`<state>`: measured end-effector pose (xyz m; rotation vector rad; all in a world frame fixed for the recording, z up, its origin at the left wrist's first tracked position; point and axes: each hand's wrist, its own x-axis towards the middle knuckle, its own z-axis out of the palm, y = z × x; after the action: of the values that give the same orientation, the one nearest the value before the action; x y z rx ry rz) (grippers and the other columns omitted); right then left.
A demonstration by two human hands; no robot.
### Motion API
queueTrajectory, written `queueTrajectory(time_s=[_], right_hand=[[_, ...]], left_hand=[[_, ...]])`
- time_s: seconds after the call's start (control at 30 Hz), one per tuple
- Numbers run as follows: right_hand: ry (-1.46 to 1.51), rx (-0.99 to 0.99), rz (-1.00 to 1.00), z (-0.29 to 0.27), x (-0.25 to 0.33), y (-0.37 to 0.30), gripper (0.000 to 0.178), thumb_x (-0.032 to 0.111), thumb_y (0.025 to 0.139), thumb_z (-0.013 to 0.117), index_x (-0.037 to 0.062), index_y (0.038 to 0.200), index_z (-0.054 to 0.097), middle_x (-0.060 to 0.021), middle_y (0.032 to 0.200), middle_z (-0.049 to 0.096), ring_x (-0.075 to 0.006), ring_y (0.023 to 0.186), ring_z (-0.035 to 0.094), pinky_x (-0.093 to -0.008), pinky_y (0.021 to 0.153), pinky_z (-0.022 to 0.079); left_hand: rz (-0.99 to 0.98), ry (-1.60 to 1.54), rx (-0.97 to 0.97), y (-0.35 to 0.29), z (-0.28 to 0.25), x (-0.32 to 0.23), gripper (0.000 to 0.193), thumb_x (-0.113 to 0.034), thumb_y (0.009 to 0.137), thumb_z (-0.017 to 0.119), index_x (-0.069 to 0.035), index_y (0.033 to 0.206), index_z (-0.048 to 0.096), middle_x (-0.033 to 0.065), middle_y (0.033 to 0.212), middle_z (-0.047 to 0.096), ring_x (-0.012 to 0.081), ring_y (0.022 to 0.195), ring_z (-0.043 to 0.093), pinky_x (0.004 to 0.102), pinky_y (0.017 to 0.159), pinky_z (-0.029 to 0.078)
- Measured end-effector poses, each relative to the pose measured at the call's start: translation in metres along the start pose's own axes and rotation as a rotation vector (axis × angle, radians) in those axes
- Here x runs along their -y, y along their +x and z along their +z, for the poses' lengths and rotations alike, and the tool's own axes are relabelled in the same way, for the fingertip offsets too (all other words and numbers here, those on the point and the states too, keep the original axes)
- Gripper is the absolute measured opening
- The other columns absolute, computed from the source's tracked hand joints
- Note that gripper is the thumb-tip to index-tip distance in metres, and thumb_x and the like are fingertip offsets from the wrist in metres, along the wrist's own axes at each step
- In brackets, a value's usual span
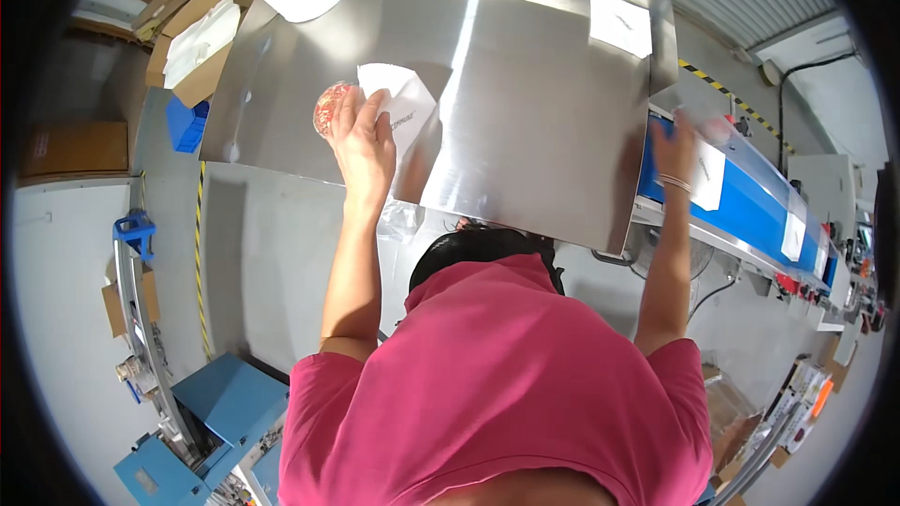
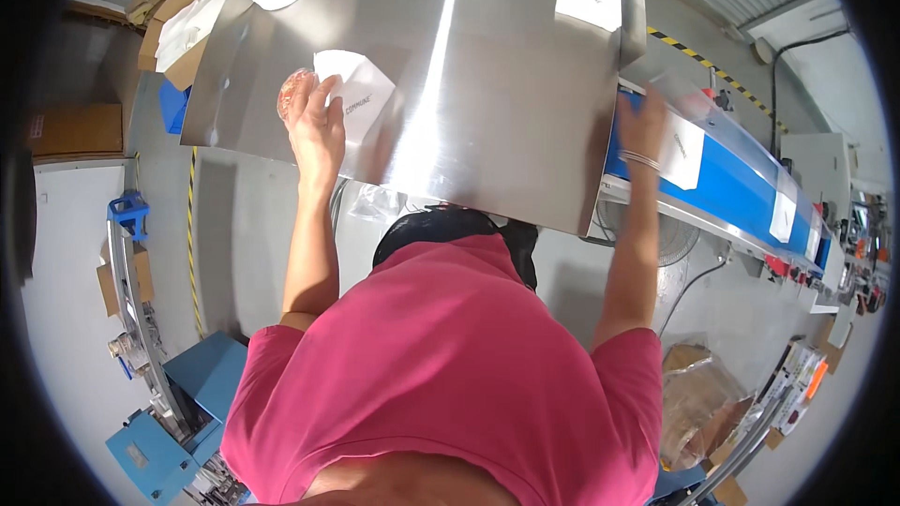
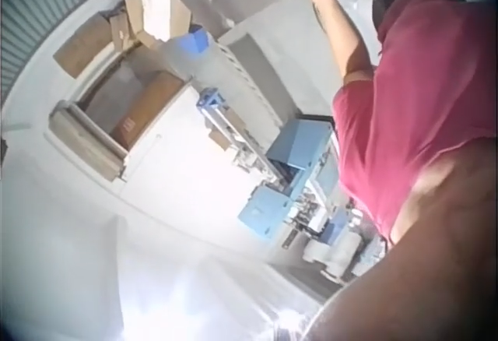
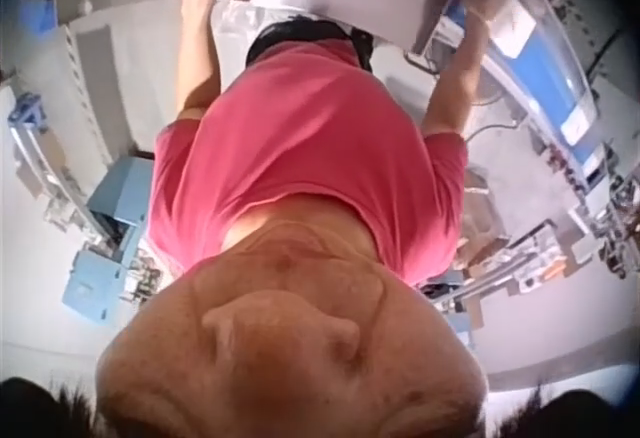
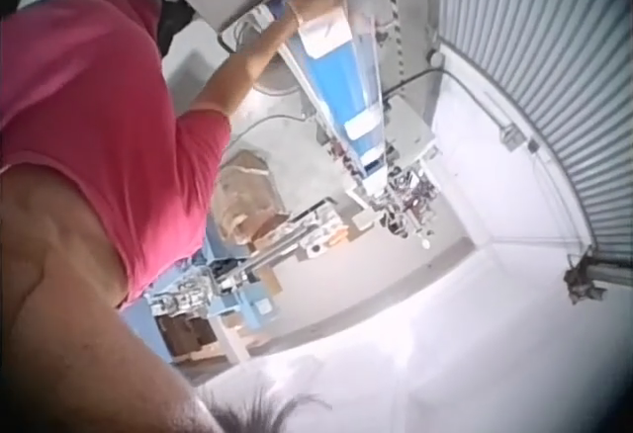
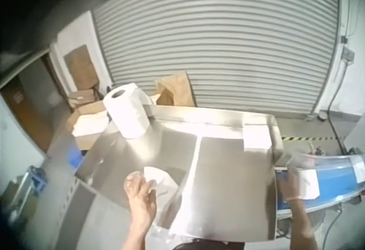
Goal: Transferring stacks of paper filters from an industrial machine to a conveyor belt for packaging.
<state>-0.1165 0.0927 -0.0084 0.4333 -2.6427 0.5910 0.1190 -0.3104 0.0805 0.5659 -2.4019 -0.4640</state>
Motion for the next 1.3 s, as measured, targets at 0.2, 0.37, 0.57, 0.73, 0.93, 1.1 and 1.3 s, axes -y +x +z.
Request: queueTrajectory(time_s=[0.2, 0.37, 0.57, 0.73, 0.93, 1.1, 1.3], right_hand=[[0.729, 0.784, -0.222, 0.036, 0.221, 0.013, 0.057, 0.021, 0.074, 0.073, 0.014, 0.125, 0.049, -0.0102, 0.126, 0.049, -0.0255, 0.116, 0.049, -0.0389, 0.097, 0.041], [0.932, 0.95, -0.46, 0.073, 0.291, 0.028, 0.059, 0.025, 0.073, 0.074, 0.0088, 0.124, 0.049, -0.0108, 0.131, 0.043, -0.0258, 0.122, 0.042, -0.0365, 0.098, 0.04], [1.038, 0.962, -0.228, 0.076, 0.259, 0.016, 0.056, 0.038, 0.083, 0.064, -0.0007, 0.121, 0.046, -0.0188, 0.111, 0.056, -0.0263, 0.104, 0.055, -0.0341, 0.088, 0.044], [0.918, 0.611, 0.291, 0.005, 0.158, 0.0, 0.057, 0.042, 0.086, 0.058, -0.0028, 0.118, 0.046, -0.0218, 0.113, 0.056, -0.0284, 0.106, 0.054, -0.036, 0.089, 0.041], [0.521, 0.23, 0.59, -0.046, -0.029, -0.021, 0.05, 0.044, 0.081, 0.064, 0.003, 0.106, 0.052, -0.0232, 0.087, 0.064, -0.038, 0.084, 0.063, -0.0404, 0.069, 0.049], [-0.034, -0.006, 0.573, -0.08, -0.159, -0.025, 0.053, 0.042, 0.075, 0.069, 0.0077, 0.111, 0.053, -0.0188, 0.101, 0.062, -0.0369, 0.092, 0.06, -0.0433, 0.076, 0.048], [0.467, 0.103, 0.201, -0.117, -0.109, -0.011, 0.038, 0.035, 0.09, 0.055, 0.0071, 0.116, 0.055, -0.011, 0.111, 0.06, -0.0253, 0.104, 0.055, -0.0342, 0.089, 0.042]], left_hand=[[-0.021, 0.015, 0.048, -0.003, -0.004, 0.004, 0.028, -0.001, 0.077, 0.061, -0.013, 0.102, 0.065, 0.0207, 0.131, 0.045, 0.0342, 0.125, 0.041, 0.0405, 0.102, 0.033], [0.06, 0.006, 0.028, 0.002, -0.007, -0.005, 0.03, -0.006, 0.075, 0.067, -0.01, 0.104, 0.063, 0.0204, 0.127, 0.047, 0.0349, 0.12, 0.043, 0.0408, 0.1, 0.034], [-0.031, -0.167, -0.005, 0.011, -0.011, 0.017, 0.037, -0.003, 0.073, 0.07, 0.007, 0.106, 0.056, 0.0206, 0.111, 0.059, 0.0308, 0.098, 0.06, 0.0384, 0.083, 0.049], [0.204, 0.169, -0.091, 0.009, -0.001, 0.015, 0.024, -0.008, 0.08, 0.065, 0.0, 0.101, 0.058, 0.0215, 0.109, 0.06, 0.0369, 0.098, 0.058, 0.0399, 0.079, 0.048], [0.064, 0.019, 0.165, -0.003, 0.027, -0.066, 0.021, -0.009, 0.082, 0.062, -0.003, 0.102, 0.059, 0.0223, 0.087, 0.063, 0.0388, 0.077, 0.06, 0.0434, 0.068, 0.047], [0.185, -0.138, 0.388, -0.02, 0.051, -0.164, 0.023, -0.005, 0.08, 0.063, -0.004, 0.102, 0.062, 0.0211, 0.095, 0.064, 0.0379, 0.086, 0.063, 0.0412, 0.073, 0.05], [0.39, -0.528, 0.696, -0.028, 0.083, -0.258, 0.023, -0.004, 0.079, 0.064, -0.002, 0.102, 0.063, 0.0181, 0.097, 0.064, 0.0317, 0.083, 0.063, 0.0351, 0.071, 0.051]])
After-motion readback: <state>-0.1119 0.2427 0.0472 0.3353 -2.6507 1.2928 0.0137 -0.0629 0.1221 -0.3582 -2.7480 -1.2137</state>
